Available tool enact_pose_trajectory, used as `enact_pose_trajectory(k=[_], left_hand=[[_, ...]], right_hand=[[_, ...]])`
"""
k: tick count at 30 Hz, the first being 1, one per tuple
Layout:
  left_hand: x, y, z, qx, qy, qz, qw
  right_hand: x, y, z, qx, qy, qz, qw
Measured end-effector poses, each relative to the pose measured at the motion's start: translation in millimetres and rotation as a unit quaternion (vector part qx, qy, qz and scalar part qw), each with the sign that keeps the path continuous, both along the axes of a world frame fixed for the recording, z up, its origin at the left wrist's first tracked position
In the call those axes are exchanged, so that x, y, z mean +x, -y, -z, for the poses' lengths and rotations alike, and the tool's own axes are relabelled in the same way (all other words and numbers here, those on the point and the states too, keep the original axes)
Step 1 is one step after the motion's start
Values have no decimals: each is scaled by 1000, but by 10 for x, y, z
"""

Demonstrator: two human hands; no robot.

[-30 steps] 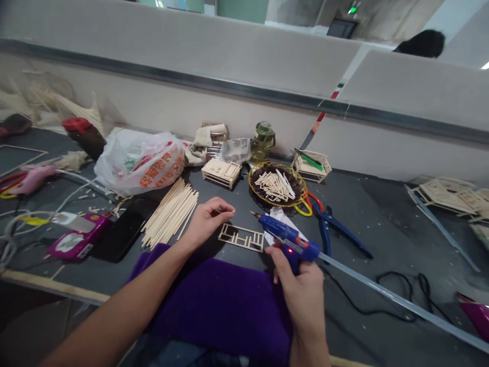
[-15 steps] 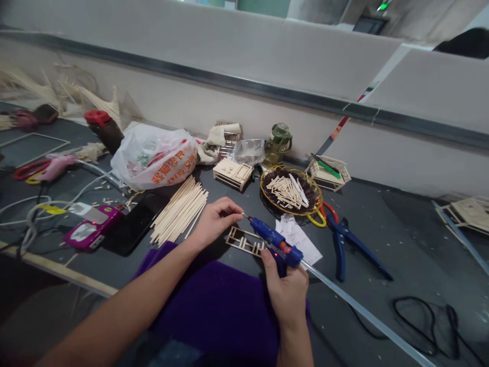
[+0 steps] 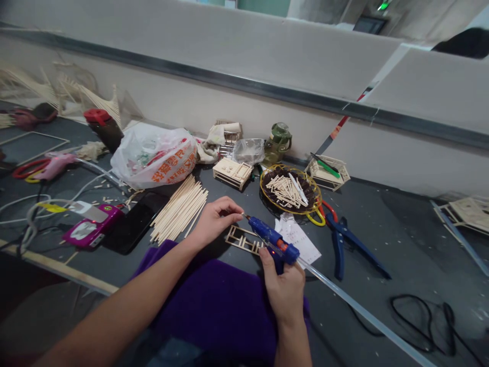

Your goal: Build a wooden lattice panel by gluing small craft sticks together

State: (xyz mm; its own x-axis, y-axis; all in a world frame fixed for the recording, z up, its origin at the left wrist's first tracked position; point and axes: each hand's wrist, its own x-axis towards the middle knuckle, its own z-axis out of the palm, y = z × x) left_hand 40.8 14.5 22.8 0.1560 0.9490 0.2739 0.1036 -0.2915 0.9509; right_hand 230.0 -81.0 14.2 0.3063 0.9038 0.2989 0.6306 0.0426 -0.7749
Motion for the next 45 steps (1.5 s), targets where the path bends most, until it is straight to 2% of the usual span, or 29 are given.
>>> enact_pose_trajectory(k=[15, 26, 36, 45], left_hand=[[-14, -26, 73, 18, 1, 8, 1000], [-7, -23, 56, 10, 4, 17, 1000], [7, -26, 62, -52, 47, 16, 997], [38, -12, 36, -130, 125, 34, 983]], right_hand=[[4, -1, -6, 5, 3, 8, 1000], [3, 5, -15, -3, 2, 14, 1000], [-5, -6, -46, 2, 14, 12, 1000], [-14, 4, -29, 4, -4, 10, 1000]])
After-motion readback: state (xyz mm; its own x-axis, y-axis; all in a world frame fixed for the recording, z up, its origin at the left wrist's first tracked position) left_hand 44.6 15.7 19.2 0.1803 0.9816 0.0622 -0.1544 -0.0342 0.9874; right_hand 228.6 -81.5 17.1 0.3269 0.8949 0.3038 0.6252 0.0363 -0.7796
